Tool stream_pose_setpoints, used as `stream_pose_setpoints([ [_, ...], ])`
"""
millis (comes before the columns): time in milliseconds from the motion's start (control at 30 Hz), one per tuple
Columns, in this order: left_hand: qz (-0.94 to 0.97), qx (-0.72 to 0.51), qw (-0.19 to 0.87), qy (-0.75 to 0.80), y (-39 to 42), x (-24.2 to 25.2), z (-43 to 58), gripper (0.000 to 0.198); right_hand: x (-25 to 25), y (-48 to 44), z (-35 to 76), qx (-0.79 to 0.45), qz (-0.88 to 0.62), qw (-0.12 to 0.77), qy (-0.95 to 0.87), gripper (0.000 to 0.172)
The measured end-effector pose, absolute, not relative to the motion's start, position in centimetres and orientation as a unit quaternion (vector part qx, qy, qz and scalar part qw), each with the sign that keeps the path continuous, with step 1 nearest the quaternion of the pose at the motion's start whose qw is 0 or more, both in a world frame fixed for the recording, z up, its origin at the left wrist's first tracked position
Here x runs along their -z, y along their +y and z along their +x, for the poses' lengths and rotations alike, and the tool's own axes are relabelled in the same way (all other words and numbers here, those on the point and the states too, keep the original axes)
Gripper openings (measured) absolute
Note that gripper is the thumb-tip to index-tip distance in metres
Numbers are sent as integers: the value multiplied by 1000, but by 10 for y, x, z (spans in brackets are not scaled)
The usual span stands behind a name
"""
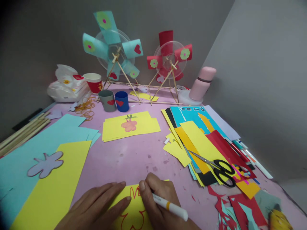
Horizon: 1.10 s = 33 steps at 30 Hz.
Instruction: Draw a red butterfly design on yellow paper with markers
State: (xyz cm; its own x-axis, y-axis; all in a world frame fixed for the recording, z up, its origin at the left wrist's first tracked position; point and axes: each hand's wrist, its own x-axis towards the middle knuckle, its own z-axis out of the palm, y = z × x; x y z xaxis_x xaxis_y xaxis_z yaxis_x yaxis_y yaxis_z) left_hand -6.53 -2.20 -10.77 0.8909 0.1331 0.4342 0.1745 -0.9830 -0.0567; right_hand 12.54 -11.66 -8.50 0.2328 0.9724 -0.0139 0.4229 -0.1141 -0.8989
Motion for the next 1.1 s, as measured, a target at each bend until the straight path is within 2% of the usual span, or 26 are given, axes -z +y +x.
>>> stream_pose_setpoints([
  [600,-966,237,74,-71,-20,109,-64,34,85,-117,123,-319,-685,415,-507,37],
  [867,-972,216,52,-71,-21,107,-67,35,77,-120,122,-359,-655,435,-503,42],
  [1100,-967,232,49,-89,-25,118,-67,35,79,-122,119,-314,-674,410,-528,46],
])
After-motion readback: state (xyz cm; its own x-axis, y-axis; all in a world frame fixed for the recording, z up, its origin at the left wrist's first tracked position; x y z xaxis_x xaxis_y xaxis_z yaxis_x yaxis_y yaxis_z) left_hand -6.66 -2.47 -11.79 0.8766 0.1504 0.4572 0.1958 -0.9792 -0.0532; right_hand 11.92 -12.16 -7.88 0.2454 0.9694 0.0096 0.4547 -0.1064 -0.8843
